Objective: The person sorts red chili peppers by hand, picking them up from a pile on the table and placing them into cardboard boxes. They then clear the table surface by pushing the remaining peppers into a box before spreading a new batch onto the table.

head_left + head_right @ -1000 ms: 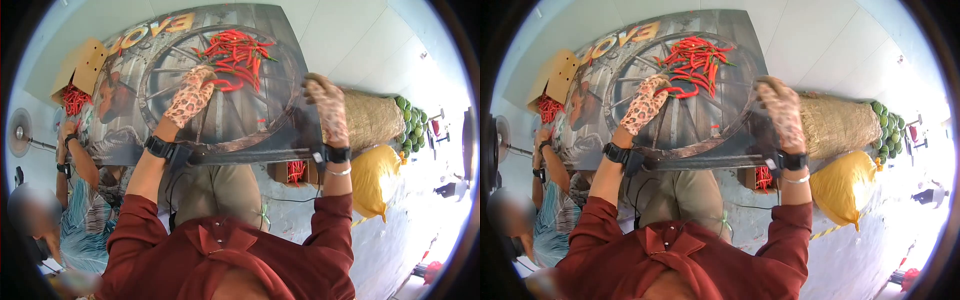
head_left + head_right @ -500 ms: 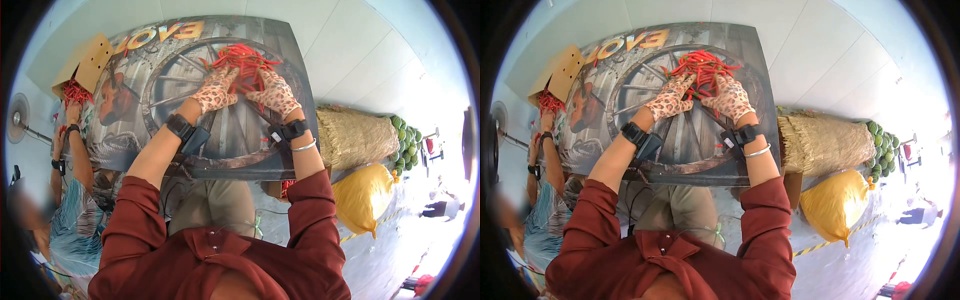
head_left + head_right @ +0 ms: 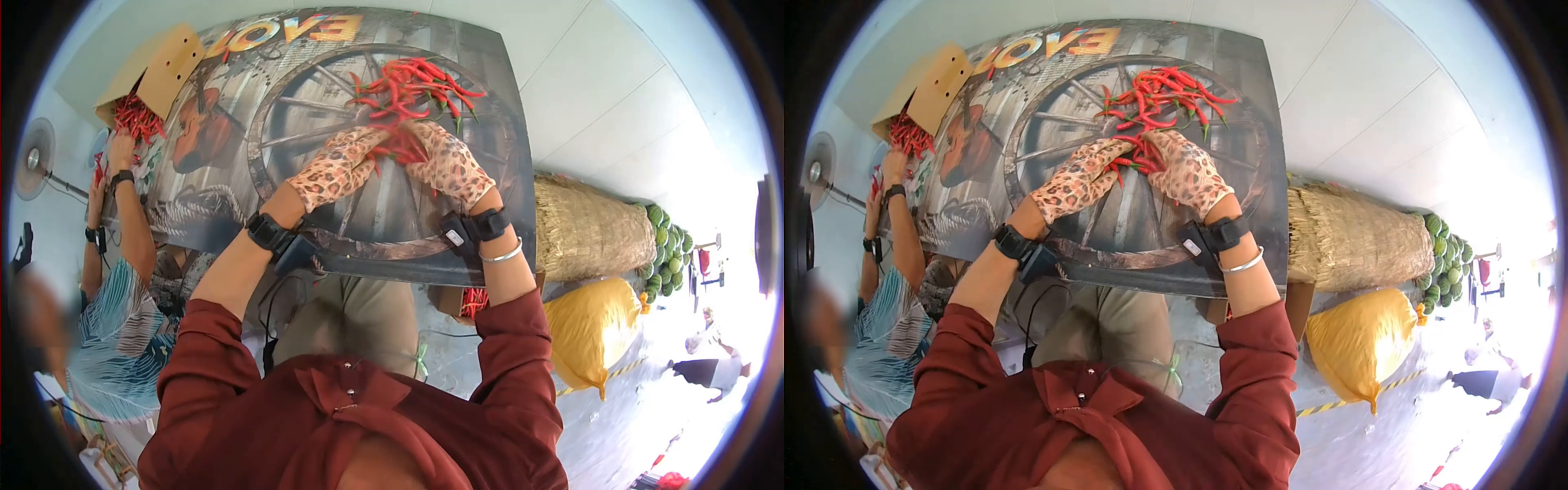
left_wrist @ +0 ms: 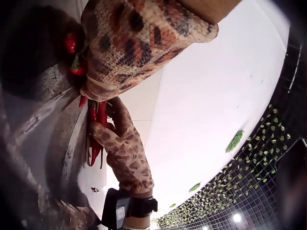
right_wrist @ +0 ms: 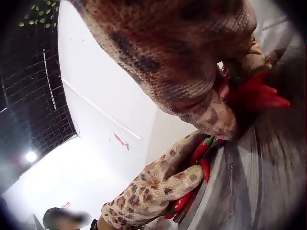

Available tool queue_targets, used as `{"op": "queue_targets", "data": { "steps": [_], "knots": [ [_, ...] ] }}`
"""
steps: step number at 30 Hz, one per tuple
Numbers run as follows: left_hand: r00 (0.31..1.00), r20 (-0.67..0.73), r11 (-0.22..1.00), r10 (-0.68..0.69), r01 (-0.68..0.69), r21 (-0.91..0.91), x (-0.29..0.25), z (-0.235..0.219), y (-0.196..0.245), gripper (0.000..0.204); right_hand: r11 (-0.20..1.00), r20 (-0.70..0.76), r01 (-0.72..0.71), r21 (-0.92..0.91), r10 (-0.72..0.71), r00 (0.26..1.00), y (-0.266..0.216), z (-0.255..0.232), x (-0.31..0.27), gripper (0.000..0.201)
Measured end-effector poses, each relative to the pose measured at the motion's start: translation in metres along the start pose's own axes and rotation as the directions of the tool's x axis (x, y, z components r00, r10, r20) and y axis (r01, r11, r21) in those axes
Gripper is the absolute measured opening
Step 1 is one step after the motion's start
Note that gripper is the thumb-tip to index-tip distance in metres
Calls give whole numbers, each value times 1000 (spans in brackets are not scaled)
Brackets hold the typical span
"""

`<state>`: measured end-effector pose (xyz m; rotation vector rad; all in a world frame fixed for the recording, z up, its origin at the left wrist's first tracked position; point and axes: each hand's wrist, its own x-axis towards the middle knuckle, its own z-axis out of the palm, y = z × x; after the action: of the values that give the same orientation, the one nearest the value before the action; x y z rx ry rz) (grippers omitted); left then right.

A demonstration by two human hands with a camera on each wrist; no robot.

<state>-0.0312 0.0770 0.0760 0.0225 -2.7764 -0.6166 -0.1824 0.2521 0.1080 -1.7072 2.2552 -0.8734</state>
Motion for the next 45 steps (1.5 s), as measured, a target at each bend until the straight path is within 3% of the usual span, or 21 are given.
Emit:
{"op": "queue_targets", "data": {
  "steps": [2, 4, 6, 7, 13, 15, 22, 26, 28, 30, 31, 34, 35, 36, 38, 39, 42, 45],
  "knots": [
    [1000, 12, 997, -16, 17, -71, -12, -7, 2, 57, 997, 25, -70, -38, 71, 997, -12, 0, -1, 66],
    [999, -44, 1000, -19, 20, 13, -21, -12, 7, 63, 992, -7, -79, -96, 79, 997, -13, 7, -2, 63],
    [980, -98, 975, -170, 182, 129, -29, -14, 5, 65, 986, -28, -108, -126, 106, 994, -16, 7, -3, 61],
    [977, -116, 969, -179, 195, 153, -32, -15, -1, 64, 986, -28, -109, -128, 106, 994, -18, 6, -2, 61],
    [970, -49, 968, -238, 241, 64, -39, -23, -8, 51, 941, 28, -212, -263, 227, 974, -27, 4, -2, 58],
    [950, 36, 951, -310, 309, 19, -33, -37, 6, 47, 950, 9, -228, -213, 235, 972, -24, 0, -7, 54],
    [955, -9, 953, -295, 295, 71, -30, -38, -5, 48, 988, -59, -152, 15, 152, 987, 0, -3, -25, 46],
    [943, -24, 941, -333, 330, -75, -19, -46, -2, 45, 956, -46, -229, 181, 241, 969, -7, -9, -26, 46],
    [956, -106, 960, -273, 264, -89, -14, -42, -3, 44, 908, -33, -287, 304, 311, 950, -13, -13, -23, 47],
    [895, 56, 824, -442, 429, -370, -3, -50, 8, 45, 908, -83, -276, 316, 316, 945, 6, -4, -16, 48],
    [923, -20, 877, -384, 358, -320, 1, -22, -25, 54, 908, -136, -262, 326, 320, 938, 16, -1, -12, 48],
    [921, -36, 898, -388, 369, -240, -1, -33, -3, 65, 882, -176, -335, 332, 407, 896, 19, 3, 1, 51],
    [924, 8, 909, -381, 376, -179, -2, -34, -2, 75, 850, -132, -382, 364, 453, 882, 1, -4, 2, 54],
    [924, 10, 908, -383, 379, -179, -3, -34, -1, 75, 849, -129, -383, 364, 454, 882, -7, -7, 5, 54],
    [948, 28, 947, -316, 317, -57, -10, -33, 0, 83, 912, -94, -363, 192, 386, 918, -14, -9, 11, 57],
    [927, 111, 928, -357, 366, -70, -9, -47, 15, 86, 946, -147, -302, 119, 318, 937, -3, 3, 17, 55],
    [891, 233, 915, -391, 403, -6, 4, -44, 14, 89, 965, -111, -226, 137, 241, 964, 0, 16, 26, 55],
    [951, 134, 955, -277, 288, -69, 14, -18, -8, 85, 964, -96, -206, 170, 224, 970, -7, 22, 33, 60]
  ]
}}
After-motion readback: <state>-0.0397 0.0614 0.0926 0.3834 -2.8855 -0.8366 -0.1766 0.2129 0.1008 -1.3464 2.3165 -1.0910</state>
